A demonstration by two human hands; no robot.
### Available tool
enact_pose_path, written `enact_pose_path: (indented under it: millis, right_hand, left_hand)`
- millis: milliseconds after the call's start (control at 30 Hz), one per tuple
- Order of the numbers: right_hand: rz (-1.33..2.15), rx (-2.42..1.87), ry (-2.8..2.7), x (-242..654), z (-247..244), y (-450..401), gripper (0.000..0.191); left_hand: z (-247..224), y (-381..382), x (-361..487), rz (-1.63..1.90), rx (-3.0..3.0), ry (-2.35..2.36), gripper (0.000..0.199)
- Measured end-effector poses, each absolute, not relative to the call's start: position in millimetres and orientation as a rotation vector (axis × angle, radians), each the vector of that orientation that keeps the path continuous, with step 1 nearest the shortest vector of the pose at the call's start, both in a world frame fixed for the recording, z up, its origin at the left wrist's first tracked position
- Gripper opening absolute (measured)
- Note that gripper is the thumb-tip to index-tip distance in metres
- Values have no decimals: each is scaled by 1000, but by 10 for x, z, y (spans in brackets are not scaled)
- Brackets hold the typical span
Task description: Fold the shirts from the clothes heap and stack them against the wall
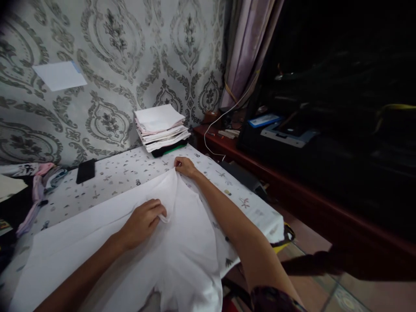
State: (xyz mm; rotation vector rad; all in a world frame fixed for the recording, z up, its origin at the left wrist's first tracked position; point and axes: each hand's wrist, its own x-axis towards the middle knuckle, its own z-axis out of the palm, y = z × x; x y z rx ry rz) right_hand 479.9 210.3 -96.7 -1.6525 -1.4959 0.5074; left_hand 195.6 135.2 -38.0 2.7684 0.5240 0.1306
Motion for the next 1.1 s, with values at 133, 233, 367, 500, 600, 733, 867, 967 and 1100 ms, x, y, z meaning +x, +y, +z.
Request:
enact_pose_path:
  millis: [133,233,367,500,600,733,867,967,1100]
  right_hand:
    - [490,-1637,-1477,4804,-987,2114,7]
    - [480,-1638,-1494,4827,-963,2089,6]
    - [415,-1668,-1495,4847,-870,2033,16]
    - [293,-1612,-1578,4633,-768,1971,29]
    - [211,-1488,-1902,4367,-787,1852,46]
    - [255,-1594,-2265,4203,-936,1632,68]
    - [266,-1750,-2341,4209,-968,1513,71]
    - [213,-1786,-2325,4092,-875,1461,70]
    - [144,-1685,-2326,3772,-797,1323,70]
  left_hand:
    - [-394,1374,1871,146,2603,458,33]
    - [-418,1358,1873,106,2657,453,30]
    - [-418,1288,1832,152,2671,437,29]
    - [-484,1167,1721,282,2721,477,33]
    - [-562,1087,1591,370,2778,509,33]
    - [-574,1095,1327,458,2749,647,31]
    - [-520,1221,1111,492,2533,887,23]
    - [-513,1283,1094,406,2520,896,20]
    - [-546,1319,1196,264,2776,867,22]
